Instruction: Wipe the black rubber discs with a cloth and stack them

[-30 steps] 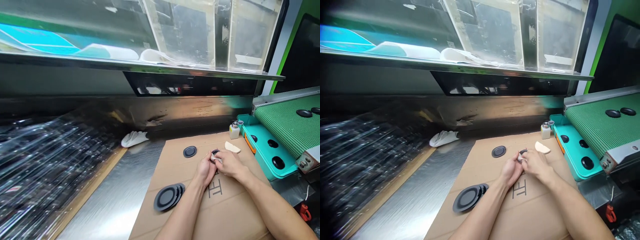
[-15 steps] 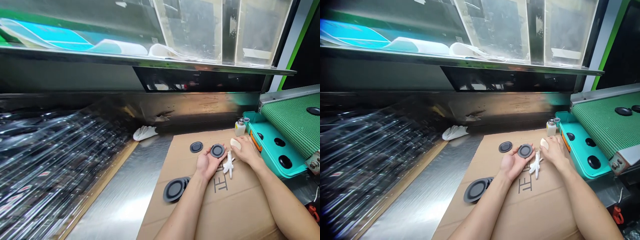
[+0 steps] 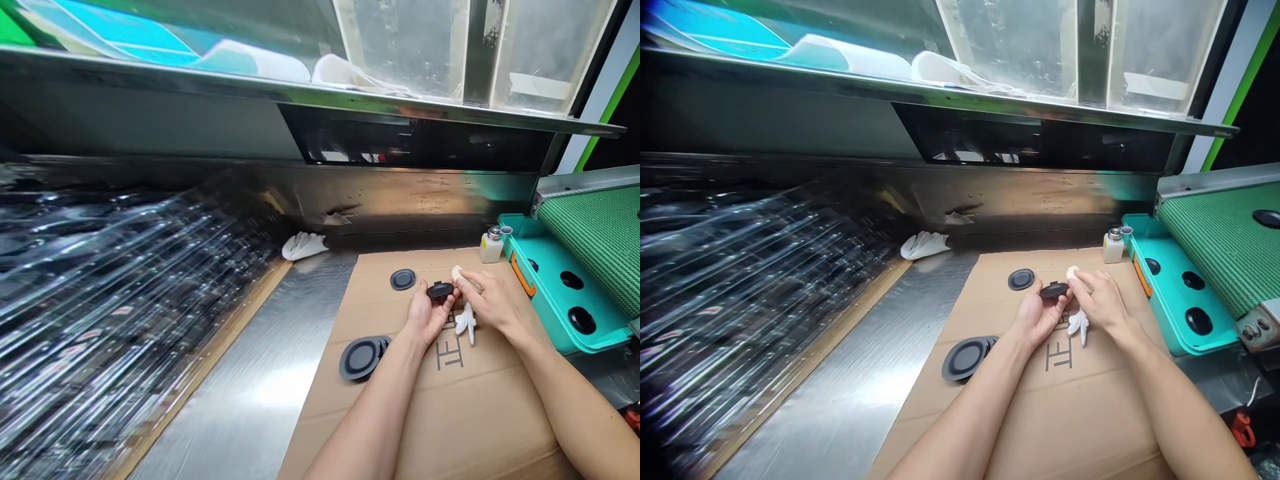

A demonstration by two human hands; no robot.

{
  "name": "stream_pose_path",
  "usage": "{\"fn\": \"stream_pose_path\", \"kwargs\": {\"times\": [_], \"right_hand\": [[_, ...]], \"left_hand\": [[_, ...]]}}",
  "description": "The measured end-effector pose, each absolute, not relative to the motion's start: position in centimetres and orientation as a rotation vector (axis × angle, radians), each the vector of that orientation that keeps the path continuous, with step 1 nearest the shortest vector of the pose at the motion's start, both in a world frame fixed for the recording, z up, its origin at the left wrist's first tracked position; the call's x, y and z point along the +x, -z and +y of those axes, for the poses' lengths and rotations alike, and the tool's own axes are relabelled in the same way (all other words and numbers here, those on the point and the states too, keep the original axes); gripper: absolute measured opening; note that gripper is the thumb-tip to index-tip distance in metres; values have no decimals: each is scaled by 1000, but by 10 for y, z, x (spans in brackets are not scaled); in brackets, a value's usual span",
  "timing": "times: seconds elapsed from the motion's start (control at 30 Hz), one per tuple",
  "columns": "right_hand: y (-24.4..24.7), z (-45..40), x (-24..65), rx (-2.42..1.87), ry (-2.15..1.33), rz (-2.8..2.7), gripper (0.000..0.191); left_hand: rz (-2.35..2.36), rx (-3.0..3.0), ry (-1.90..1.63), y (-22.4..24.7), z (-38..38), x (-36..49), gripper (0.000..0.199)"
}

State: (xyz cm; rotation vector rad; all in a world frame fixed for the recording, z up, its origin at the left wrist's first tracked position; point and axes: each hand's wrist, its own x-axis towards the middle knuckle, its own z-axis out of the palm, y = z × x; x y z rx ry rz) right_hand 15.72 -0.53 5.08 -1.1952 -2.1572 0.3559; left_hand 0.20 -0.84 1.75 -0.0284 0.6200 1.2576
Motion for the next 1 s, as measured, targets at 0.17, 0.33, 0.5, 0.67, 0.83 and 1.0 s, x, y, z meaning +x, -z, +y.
{"fn": "stream_pose_path", "kwargs": {"times": [0.17,0.33,0.5,0.67,0.83,1.0], "right_hand": [[-56,-17,152,-1226,-334,-2287,33],[-50,-6,159,-1303,-274,-2331,35],[-35,18,180,-1559,-138,-2195,32],[-22,25,185,-1651,10,-2129,30],[-35,11,173,-1715,-235,-2199,48],[-39,-1,164,-1623,-381,-2482,32]], "left_hand": [[767,71,-1349,-13,-9,13,43],[853,261,-1324,-9,-12,21,50],[779,287,-1257,-8,-11,14,62],[701,307,-1275,-17,-20,13,49],[796,588,-1336,-28,-50,-1,41],[1291,1062,-1455,-28,-90,-30,72]]}}
